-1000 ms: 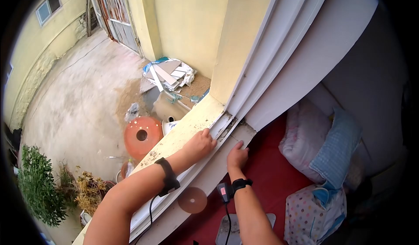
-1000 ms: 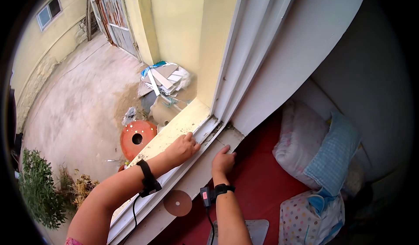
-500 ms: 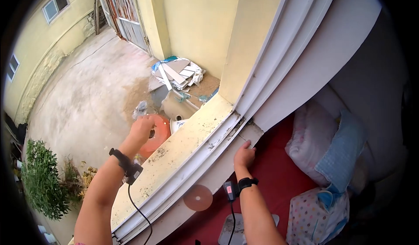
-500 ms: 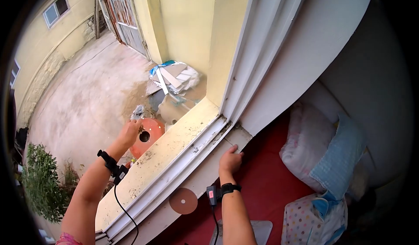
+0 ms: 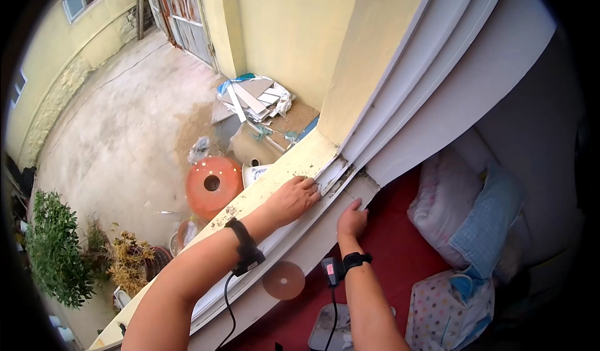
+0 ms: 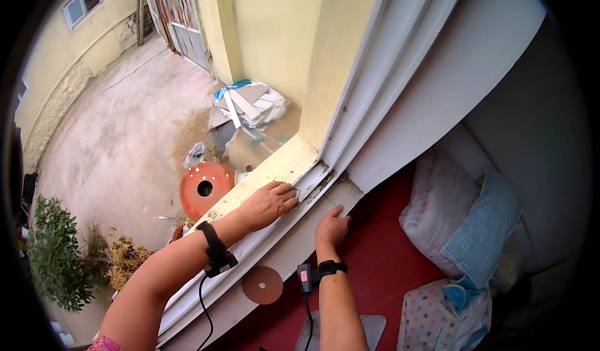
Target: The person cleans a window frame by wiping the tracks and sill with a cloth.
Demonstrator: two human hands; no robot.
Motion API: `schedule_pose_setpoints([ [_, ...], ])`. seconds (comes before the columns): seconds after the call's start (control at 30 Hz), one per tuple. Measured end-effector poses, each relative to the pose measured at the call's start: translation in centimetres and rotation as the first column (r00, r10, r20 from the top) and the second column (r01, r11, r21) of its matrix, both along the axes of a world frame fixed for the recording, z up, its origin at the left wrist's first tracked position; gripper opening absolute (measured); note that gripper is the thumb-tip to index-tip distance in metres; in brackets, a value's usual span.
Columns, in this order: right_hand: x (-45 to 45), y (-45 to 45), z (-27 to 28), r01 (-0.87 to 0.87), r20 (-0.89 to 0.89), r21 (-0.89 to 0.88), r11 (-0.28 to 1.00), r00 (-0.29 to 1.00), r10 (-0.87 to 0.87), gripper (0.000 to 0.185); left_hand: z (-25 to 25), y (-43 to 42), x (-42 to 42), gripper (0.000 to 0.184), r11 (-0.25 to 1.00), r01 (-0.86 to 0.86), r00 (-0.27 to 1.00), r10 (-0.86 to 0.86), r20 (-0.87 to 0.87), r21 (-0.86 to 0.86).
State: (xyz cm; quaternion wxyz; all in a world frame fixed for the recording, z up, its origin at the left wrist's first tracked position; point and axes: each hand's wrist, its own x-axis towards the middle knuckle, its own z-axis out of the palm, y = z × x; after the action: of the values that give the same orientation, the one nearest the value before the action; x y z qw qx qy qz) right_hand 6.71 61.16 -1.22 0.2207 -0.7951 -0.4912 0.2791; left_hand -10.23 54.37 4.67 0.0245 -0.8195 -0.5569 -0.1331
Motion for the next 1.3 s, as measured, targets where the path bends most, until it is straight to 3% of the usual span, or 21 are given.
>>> schedule_pose_setpoints([
  [0.17,-0.1,0.3,-0.4,0.010,-0.006,0.026,1.000,1.000,-0.010,0.064,-0.3,-3.6,-1.5,0.010,0.997,0.074,0.993,-0.071,0.096,-0.024],
  [0.23,-0.2,0.1,-0.3,0.011,0.017,0.046,0.999,1.000,-0.012,0.066,1.0,-5.7,-2.8,0.014,0.951,0.180,0.969,-0.127,0.211,-0.251],
  [0.27,-0.2,0.0,0.2,0.008,-0.027,0.010,1.000,1.000,-0.007,0.066,1.6,-7.1,-3.1,0.011,0.976,0.145,0.945,-0.087,0.315,-0.164],
  [0.33,-0.4,0.1,0.5,-0.001,-0.009,0.005,1.000,1.000,0.001,0.066,3.4,-9.5,-5.2,0.013,0.990,-0.104,0.904,0.135,0.405,-0.096],
  [0.37,-0.2,0.0,0.3,0.008,0.013,0.013,1.000,1.000,-0.008,0.067,4.6,-11.2,-6.1,0.013,0.946,-0.324,0.878,0.303,0.371,-0.006],
  [0.43,-0.2,0.2,-0.1,-0.025,0.009,-0.009,1.000,1.000,0.025,0.067,4.4,-15.7,-8.3,0.020,0.701,-0.712,0.649,0.679,0.344,-0.040],
  [0.53,0.0,0.5,-0.9,0.000,-0.016,0.031,1.000,1.000,0.001,0.066,3.2,-24.3,-9.4,0.027,0.245,-0.907,0.241,0.969,0.055,-0.344],
  [0.6,-0.1,0.5,-0.6,-0.013,-0.026,0.011,1.000,1.000,0.013,0.066,1.1,-30.4,-8.6,0.031,-0.045,-0.938,0.047,0.966,-0.254,-0.344],
  [0.67,-0.1,0.3,0.0,-0.011,-0.013,-0.012,1.000,1.000,0.011,0.066,0.9,-34.4,-6.8,0.034,-0.391,-0.821,-0.209,0.884,-0.418,-0.416],
  [0.73,-0.2,0.3,0.0,-0.011,-0.017,-0.009,1.000,1.000,0.011,0.065,-0.1,-37.9,-6.1,0.051,-0.513,-0.656,-0.101,0.786,-0.609,-0.554],
  [0.83,-0.3,0.4,0.0,-0.008,-0.026,0.004,1.000,1.000,0.008,0.064,-1.3,-37.9,-4.3,0.034,-0.331,-0.738,0.116,0.796,-0.594,-0.587],
  [0.9,-0.2,0.2,0.2,-0.019,-0.031,0.008,1.000,0.999,0.019,0.064,-1.7,-35.1,-4.2,0.023,-0.251,-0.734,0.194,0.814,-0.548,-0.632],
  [0.97,-0.3,-0.1,0.7,-0.002,-0.073,0.002,1.000,0.997,0.002,0.063,-1.3,-30.6,-5.0,0.020,-0.207,-0.624,0.382,0.760,-0.525,-0.753],
  [1.03,-0.5,-0.2,1.1,-0.005,-0.094,0.006,1.000,0.996,0.006,0.063,-3.1,-26.5,-6.2,0.020,-0.078,-0.580,0.589,0.647,-0.484,-0.811],
  [1.1,-0.1,-0.1,0.7,-0.002,-0.102,0.009,1.000,0.995,0.003,0.063,-2.4,-21.3,-6.6,0.019,0.079,-0.556,0.706,0.571,-0.419,-0.827],
  [1.13,-0.1,0.2,-0.1,-0.001,-0.060,0.028,1.000,0.998,0.003,0.065,-1.9,-18.8,-7.2,0.021,0.083,-0.511,0.655,0.683,-0.325,-0.855],
  [1.17,0.0,0.3,-0.5,-0.002,-0.016,0.046,0.999,1.000,0.003,0.067,-2.7,-16.7,-7.8,0.021,0.052,-0.459,0.441,0.880,-0.177,-0.887],
  [1.2,0.1,0.4,-0.6,0.001,-0.019,0.054,0.999,1.000,0.000,0.067,-3.5,-14.6,-8.3,0.021,0.068,-0.408,0.175,0.985,-0.005,-0.910],
  [1.23,0.0,0.4,-0.6,0.011,-0.043,0.055,0.998,0.999,-0.008,0.065,-5.3,-12.6,-9.1,0.019,0.080,-0.344,-0.293,0.937,0.188,-0.936],
  [1.3,-0.3,0.4,-0.8,0.025,-0.068,0.065,0.998,0.997,-0.020,0.063,-3.2,-8.7,-8.5,0.023,0.174,-0.704,-0.238,0.856,0.459,-0.689],
])
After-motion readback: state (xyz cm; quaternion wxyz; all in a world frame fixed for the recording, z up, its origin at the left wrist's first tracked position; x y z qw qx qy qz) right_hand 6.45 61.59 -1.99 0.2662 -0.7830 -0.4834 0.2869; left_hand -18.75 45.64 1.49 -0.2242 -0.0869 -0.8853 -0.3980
